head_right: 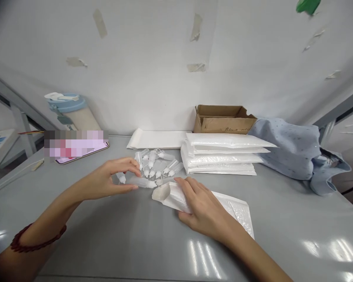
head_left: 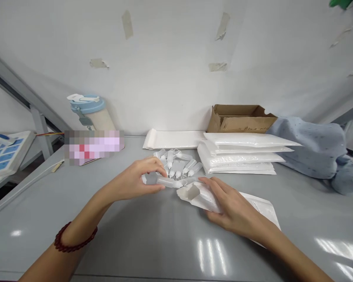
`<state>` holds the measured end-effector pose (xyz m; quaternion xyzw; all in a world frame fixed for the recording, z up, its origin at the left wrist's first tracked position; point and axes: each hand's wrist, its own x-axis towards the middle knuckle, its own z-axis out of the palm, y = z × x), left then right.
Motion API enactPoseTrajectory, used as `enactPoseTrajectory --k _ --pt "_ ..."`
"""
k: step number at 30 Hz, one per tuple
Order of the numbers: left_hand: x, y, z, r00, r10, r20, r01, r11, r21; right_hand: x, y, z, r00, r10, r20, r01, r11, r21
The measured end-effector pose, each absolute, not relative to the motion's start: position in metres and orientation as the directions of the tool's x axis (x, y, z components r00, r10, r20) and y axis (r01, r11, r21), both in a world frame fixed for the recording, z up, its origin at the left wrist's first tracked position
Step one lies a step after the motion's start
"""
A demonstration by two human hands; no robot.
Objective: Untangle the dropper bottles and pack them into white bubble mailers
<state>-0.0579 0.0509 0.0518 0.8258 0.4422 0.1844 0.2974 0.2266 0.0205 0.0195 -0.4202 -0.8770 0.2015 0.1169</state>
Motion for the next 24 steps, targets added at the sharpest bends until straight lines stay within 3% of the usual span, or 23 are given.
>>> enactPoseTrajectory --k 5,10,19,21,24 --pt "-0.065 0.049 0.052 0.483 0.868 0.117 0.575 -0.416 0.705 0.226 0.021 0.018 -0.598 0.801 -0.004 0.713 0.531 -0.458" --pt "-0.061 0.048 0.045 0.550 0.828 0.108 0.555 -0.459 0.693 0.225 0.020 0.016 -0.601 0.798 0.037 0.689 0.541 -0.482" --pt "-0.019 0.020 0.029 0.685 0.695 0.221 0.582 -0.704 0.407 0.218 0.016 0.006 -0.631 0.774 0.056 0.652 0.568 -0.502" --pt "-0.016 0.015 0.028 0.684 0.696 0.219 0.569 -0.697 0.436 0.219 0.016 0.006 -0.629 0.775 0.059 0.652 0.567 -0.504" --pt "-0.019 0.014 0.030 0.648 0.731 0.212 0.523 -0.630 0.574 0.220 0.016 0.006 -0.628 0.775 0.066 0.653 0.571 -0.498"
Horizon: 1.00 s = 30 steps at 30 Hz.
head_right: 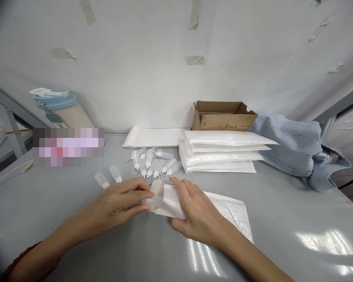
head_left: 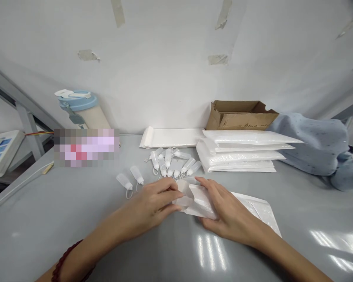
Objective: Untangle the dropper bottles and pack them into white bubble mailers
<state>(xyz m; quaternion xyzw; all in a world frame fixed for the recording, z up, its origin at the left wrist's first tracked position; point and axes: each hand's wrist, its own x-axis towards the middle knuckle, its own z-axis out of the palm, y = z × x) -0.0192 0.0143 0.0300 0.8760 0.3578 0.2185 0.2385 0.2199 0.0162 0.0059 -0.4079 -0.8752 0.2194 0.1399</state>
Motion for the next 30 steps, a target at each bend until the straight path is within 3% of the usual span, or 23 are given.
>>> enactPoseTrajectory --k 4,9,13,17,20,22,25,30 --pt "-0.024 0.020 0.033 0.610 0.771 0.181 0.472 -0.537 0.699 0.219 0.015 0.009 -0.641 0.765 0.060 0.645 0.580 -0.498" --pt "-0.014 0.019 0.029 0.580 0.802 0.145 0.489 -0.485 0.725 0.218 0.009 0.013 -0.640 0.765 0.065 0.632 0.573 -0.523" --pt "-0.004 0.014 0.027 0.633 0.765 0.117 0.395 -0.449 0.802 0.218 0.008 0.013 -0.652 0.757 0.047 0.611 0.560 -0.560" --pt "-0.009 0.020 0.027 0.409 0.895 0.179 0.371 -0.342 0.863 0.219 0.008 0.017 -0.649 0.761 0.014 0.607 0.529 -0.593" --pt "-0.016 0.030 0.018 0.266 0.934 0.240 0.518 -0.348 0.781 0.221 0.004 0.022 -0.730 0.684 -0.015 0.512 0.531 -0.675" --pt "-0.017 0.036 0.006 0.360 0.895 0.266 0.628 -0.442 0.641 0.222 0.001 0.024 -0.793 0.609 -0.012 0.423 0.537 -0.730" --pt "-0.012 0.040 -0.015 0.512 0.805 0.301 0.681 -0.594 0.429 0.221 -0.002 0.025 -0.785 0.619 0.026 0.407 0.548 -0.731" --pt "0.003 0.042 -0.033 0.529 0.769 0.360 0.724 -0.630 0.282 0.219 0.000 0.024 -0.786 0.614 0.069 0.380 0.568 -0.730"
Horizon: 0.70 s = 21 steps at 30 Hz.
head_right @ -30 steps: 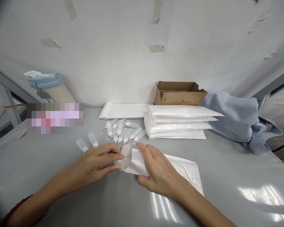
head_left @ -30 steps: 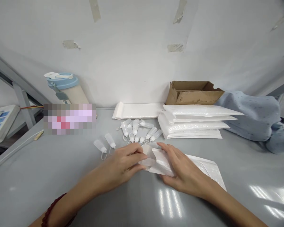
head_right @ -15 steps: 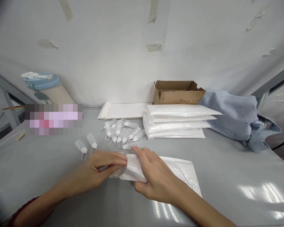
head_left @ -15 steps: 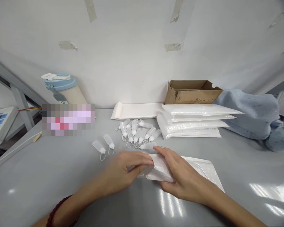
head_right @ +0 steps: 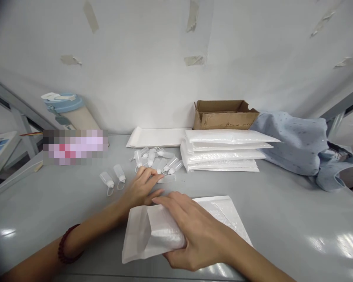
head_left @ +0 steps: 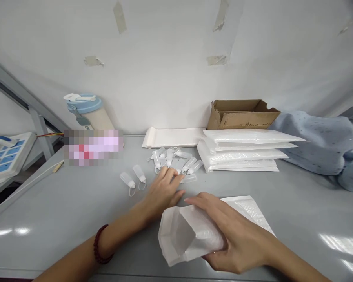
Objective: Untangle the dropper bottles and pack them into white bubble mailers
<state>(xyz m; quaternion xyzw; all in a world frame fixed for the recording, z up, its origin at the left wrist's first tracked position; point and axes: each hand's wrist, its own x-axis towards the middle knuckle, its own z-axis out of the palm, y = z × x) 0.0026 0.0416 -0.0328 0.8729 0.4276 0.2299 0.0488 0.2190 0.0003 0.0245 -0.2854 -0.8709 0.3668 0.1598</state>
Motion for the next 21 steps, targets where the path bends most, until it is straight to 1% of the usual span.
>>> enactPoseTrajectory --k 2,3,6,9,11,12,14,16,18,19,21 --pt "0.006 0.042 -0.032 0.513 0.784 0.350 0.750 -0.608 0.260 0.218 0.002 0.024 -0.785 0.616 0.061 0.385 0.564 -0.731" --pt "0.007 0.042 -0.030 0.503 0.799 0.330 0.760 -0.591 0.271 0.217 0.003 0.024 -0.785 0.617 0.060 0.388 0.563 -0.730" --pt "0.007 0.042 -0.023 0.467 0.847 0.255 0.769 -0.531 0.357 0.216 0.005 0.023 -0.784 0.617 0.071 0.389 0.576 -0.719" --pt "0.004 0.042 -0.016 0.363 0.896 0.256 0.741 -0.444 0.504 0.214 0.006 0.019 -0.780 0.622 0.068 0.413 0.594 -0.690" --pt "0.000 0.043 -0.012 0.242 0.937 0.252 0.697 -0.349 0.627 0.214 0.005 0.015 -0.778 0.626 0.057 0.439 0.606 -0.664" --pt "-0.002 0.044 -0.009 0.175 0.957 0.229 0.659 -0.287 0.695 0.214 0.005 0.014 -0.775 0.629 0.053 0.451 0.611 -0.651" --pt "-0.008 0.047 -0.003 0.058 0.984 0.171 0.531 -0.175 0.829 0.214 0.006 0.012 -0.763 0.644 0.050 0.476 0.613 -0.630" --pt "-0.017 0.050 0.006 -0.008 0.990 0.144 0.373 -0.131 0.918 0.215 0.006 0.011 -0.744 0.666 0.061 0.494 0.609 -0.621" --pt "-0.027 0.052 0.016 0.013 0.991 0.134 0.279 -0.132 0.951 0.216 0.008 0.012 -0.719 0.689 0.091 0.502 0.605 -0.618" --pt "-0.033 0.052 0.021 0.063 0.991 0.116 0.277 -0.129 0.952 0.216 0.009 0.013 -0.705 0.700 0.111 0.503 0.605 -0.617" --pt "-0.043 0.050 0.030 0.220 0.974 0.061 0.336 -0.135 0.932 0.217 0.012 0.016 -0.672 0.726 0.142 0.514 0.596 -0.617"
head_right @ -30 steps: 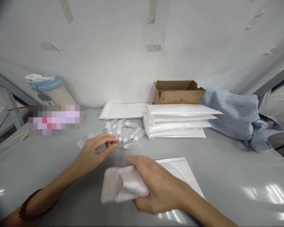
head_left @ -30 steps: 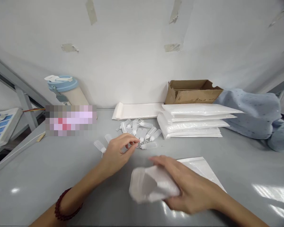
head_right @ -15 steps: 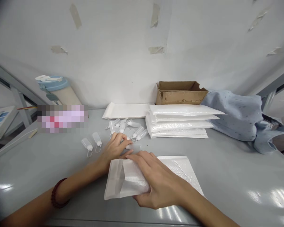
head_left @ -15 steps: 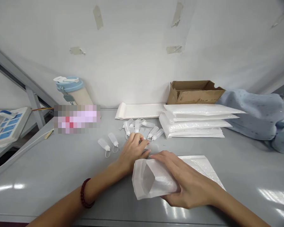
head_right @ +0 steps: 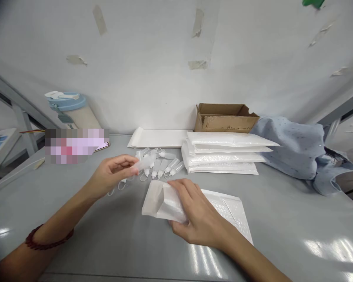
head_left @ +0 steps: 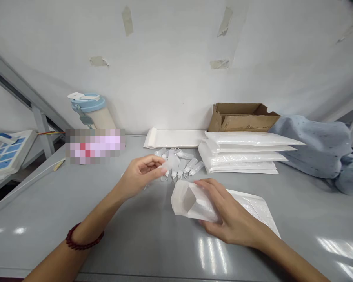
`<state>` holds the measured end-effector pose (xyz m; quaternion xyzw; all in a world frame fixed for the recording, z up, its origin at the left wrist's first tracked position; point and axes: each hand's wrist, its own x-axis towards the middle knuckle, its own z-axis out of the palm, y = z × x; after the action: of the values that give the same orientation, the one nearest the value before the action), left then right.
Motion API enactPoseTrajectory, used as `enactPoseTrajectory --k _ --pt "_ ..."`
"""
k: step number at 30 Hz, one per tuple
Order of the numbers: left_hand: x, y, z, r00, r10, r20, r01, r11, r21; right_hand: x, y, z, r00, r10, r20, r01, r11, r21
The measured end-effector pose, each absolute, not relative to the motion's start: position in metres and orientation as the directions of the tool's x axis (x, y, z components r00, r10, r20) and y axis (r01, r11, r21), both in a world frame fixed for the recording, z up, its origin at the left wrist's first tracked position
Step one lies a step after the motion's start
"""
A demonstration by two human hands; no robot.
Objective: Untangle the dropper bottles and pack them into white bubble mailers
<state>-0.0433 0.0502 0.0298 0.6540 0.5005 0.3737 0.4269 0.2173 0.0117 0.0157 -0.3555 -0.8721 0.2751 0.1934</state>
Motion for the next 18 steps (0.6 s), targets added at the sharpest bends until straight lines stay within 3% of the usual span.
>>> enactPoseTrajectory --k 5,10,18 --pt "-0.045 0.041 0.036 0.506 0.854 0.122 0.469 -0.391 0.792 0.217 0.014 0.018 -0.635 0.762 0.129 0.535 0.554 -0.637" --pt "-0.017 0.028 0.026 0.631 0.760 0.156 0.429 -0.510 0.746 0.212 0.008 0.012 -0.677 0.725 0.123 0.468 0.554 -0.688" --pt "0.000 0.010 0.004 0.743 0.654 0.143 0.498 -0.683 0.535 0.206 0.004 0.007 -0.690 0.716 0.105 0.475 0.558 -0.681"
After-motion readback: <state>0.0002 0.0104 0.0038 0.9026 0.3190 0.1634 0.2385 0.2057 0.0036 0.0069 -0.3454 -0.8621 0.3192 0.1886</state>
